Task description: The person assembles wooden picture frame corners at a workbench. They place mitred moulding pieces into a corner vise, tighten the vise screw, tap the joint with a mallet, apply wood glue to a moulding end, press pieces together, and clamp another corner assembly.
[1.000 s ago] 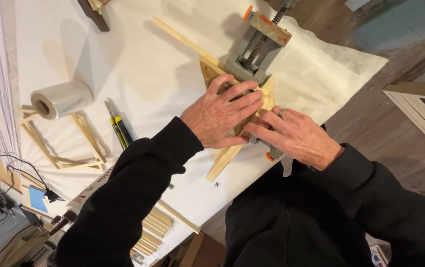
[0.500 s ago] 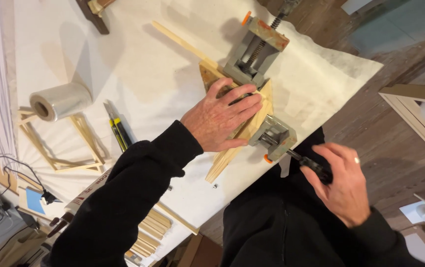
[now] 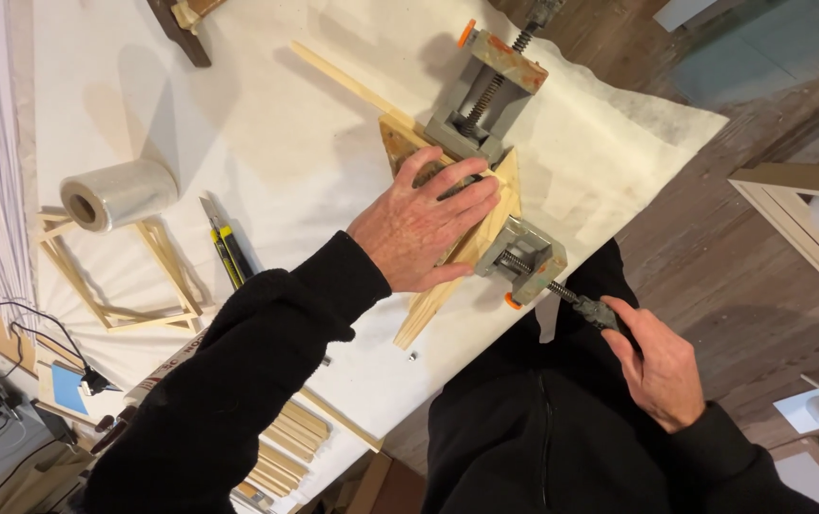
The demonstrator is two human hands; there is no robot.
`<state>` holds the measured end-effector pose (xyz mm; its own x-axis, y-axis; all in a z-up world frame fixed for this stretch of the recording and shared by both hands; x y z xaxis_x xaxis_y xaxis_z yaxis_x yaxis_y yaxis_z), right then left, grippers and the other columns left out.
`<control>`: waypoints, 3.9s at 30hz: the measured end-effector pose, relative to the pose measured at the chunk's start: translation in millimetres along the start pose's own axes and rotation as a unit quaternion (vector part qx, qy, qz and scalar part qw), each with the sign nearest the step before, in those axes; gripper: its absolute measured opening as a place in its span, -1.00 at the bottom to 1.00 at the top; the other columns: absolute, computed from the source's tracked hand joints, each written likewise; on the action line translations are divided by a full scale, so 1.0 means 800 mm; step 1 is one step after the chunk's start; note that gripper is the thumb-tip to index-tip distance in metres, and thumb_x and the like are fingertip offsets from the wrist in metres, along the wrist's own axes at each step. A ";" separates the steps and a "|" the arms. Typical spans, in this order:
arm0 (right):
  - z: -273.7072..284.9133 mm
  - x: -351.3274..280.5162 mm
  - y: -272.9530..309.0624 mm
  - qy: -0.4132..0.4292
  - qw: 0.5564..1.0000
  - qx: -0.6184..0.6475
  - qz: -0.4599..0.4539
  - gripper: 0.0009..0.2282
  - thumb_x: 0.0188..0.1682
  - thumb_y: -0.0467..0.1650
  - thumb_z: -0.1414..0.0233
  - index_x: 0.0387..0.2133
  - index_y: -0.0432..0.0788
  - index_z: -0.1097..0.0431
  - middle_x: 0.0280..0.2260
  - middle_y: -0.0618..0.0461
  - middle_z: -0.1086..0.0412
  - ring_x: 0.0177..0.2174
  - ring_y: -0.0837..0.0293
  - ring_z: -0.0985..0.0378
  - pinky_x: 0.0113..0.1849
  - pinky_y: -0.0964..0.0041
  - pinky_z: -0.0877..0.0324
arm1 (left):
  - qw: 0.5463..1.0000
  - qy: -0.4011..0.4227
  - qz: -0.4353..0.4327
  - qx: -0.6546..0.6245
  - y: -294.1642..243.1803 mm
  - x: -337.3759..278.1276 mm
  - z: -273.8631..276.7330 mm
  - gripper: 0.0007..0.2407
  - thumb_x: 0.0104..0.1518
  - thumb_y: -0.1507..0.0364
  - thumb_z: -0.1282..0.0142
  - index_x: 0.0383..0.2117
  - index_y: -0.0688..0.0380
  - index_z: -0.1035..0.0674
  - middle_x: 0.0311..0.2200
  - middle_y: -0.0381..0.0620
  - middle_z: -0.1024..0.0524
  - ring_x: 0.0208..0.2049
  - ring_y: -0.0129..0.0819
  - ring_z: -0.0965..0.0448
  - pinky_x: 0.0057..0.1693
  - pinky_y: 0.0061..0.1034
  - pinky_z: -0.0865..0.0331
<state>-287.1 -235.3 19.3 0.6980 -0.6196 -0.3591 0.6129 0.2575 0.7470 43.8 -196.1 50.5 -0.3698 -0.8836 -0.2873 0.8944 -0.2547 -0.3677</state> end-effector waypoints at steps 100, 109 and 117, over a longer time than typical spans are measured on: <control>0.034 0.249 0.115 0.244 0.726 -0.318 0.559 -0.55 -0.03 -0.36 -0.16 0.18 -0.03 -0.36 -0.04 0.00 -0.31 -0.09 0.02 -0.41 -0.08 0.03 -0.40 | 0.099 -0.516 0.545 -0.654 -0.307 0.152 -0.252 -0.65 0.20 0.30 -0.30 -0.66 0.22 -0.47 -0.73 -0.39 -0.29 -0.70 -0.67 -0.20 -0.52 -0.53 -0.06; 0.014 0.218 0.096 0.307 0.910 -0.034 0.277 -0.28 -0.08 -0.52 -0.17 0.39 -0.24 0.02 0.36 -0.10 -0.22 0.15 0.01 -0.39 0.04 0.17 -0.41 | 0.059 -0.493 0.556 -0.667 -0.301 0.146 -0.224 -0.73 0.17 0.35 -0.28 -0.64 0.20 -0.53 -0.78 -0.36 -0.29 -0.79 -0.63 -0.21 -0.59 -0.54 -0.02; 0.030 0.217 0.073 0.364 0.883 0.297 -0.011 -0.31 -0.05 -0.64 -0.09 0.40 -0.17 -0.02 0.24 -0.07 -0.34 0.08 0.20 -0.29 0.03 0.29 -0.31 | 0.062 -0.482 0.555 -0.676 -0.301 0.150 -0.233 -0.68 0.18 0.33 -0.28 -0.67 0.16 -0.45 -0.79 -0.36 -0.26 -0.80 -0.62 -0.17 -0.61 -0.54 0.03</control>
<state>-138.6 -345.5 13.8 0.8739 0.0769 -0.4800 0.4778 -0.3178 0.8190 -263.2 -167.3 -60.5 0.4997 0.1581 -0.8517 -0.8430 -0.1374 -0.5201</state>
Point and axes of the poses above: each hand's wrist, its own x-axis towards the middle knuckle, its own z-axis out of the back of the hand, y = z × x, the point moved 4 cm from there along x, towards the middle knuckle
